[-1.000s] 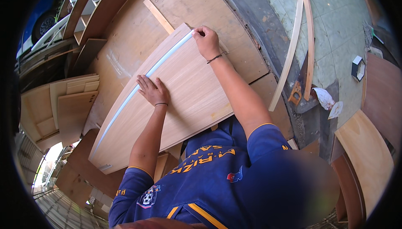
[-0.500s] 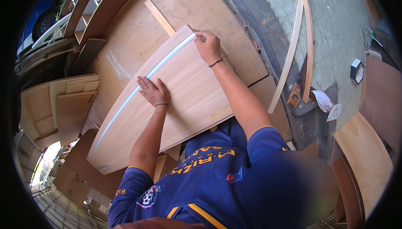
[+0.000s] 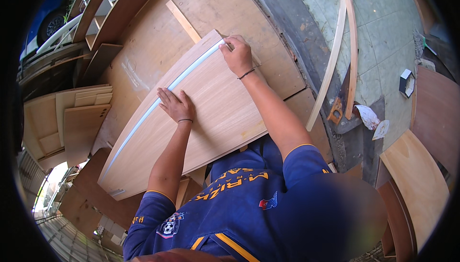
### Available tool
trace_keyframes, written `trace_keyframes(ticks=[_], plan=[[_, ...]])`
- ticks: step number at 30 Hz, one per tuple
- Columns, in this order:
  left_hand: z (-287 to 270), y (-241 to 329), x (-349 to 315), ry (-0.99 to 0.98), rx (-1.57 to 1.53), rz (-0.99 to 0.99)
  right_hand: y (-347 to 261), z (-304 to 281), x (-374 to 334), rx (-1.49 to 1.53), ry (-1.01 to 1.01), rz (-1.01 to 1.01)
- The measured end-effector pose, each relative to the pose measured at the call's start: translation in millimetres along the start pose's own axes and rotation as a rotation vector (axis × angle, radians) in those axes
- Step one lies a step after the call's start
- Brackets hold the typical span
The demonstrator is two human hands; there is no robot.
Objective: The person positions a metal strip on a wooden cabinet part and then uses a power drill to drill holes through the strip and into the wood.
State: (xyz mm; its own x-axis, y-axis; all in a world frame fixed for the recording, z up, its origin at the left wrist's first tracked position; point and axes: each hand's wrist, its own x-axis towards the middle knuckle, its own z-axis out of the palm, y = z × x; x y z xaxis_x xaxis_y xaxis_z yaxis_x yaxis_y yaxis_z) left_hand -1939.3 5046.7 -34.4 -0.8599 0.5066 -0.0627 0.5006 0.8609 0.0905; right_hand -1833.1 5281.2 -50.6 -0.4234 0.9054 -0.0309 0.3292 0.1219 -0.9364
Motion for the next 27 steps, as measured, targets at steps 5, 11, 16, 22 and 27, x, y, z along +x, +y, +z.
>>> trace_keyframes(ticks=[5, 11, 16, 22, 27], plan=[[1.9, -0.5, 0.4, -0.002, -0.001, -0.008, -1.2, 0.0, 0.5, -0.059, 0.04, -0.096], [2.0, -1.3, 0.7, 0.003, -0.002, -0.005, 0.3, 4.3, 0.8, 0.035, 0.042, 0.046], [1.6, -1.5, -0.4, 0.001, -0.012, -0.007, -3.5, 3.5, 0.0, 0.027, 0.033, 0.071], [2.0, -2.1, 0.0, -0.009, -0.025, -0.006, -4.5, 3.0, 1.3, 0.019, 0.021, 0.067], [1.8, -2.0, 0.1, -0.011, -0.028, -0.002, -0.5, 8.7, 1.8, -0.024, 0.083, -0.022]])
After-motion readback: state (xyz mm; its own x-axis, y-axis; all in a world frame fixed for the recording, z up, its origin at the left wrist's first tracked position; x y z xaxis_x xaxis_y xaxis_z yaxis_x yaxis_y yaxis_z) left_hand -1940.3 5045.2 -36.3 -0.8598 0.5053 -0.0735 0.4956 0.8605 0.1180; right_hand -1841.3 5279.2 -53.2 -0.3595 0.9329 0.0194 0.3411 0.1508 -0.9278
